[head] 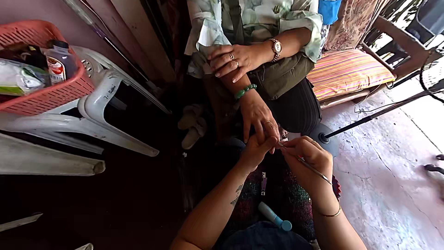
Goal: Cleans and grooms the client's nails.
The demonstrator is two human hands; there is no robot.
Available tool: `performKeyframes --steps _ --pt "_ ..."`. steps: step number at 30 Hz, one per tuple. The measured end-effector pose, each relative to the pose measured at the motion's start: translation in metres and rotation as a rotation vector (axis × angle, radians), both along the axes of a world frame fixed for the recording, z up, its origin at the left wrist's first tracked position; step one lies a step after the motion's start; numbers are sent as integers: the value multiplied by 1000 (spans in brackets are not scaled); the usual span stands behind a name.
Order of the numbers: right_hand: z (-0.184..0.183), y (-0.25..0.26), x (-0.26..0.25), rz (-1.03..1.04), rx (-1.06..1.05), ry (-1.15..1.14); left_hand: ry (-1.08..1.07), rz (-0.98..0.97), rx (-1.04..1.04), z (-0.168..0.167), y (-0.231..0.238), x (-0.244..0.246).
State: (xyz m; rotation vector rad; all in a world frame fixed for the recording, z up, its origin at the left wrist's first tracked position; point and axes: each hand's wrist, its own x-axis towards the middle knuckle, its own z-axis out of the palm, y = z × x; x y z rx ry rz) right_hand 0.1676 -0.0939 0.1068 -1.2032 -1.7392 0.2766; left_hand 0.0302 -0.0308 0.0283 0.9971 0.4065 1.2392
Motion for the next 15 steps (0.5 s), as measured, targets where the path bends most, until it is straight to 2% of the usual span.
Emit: performKeyframes --steps 12,15 --pt "8 3 2 29 -36 -39 -36 -15 13 0 1 -1" --pt "17 13 20 191 -165 -56 -32 -24 24 -1 2 -1"
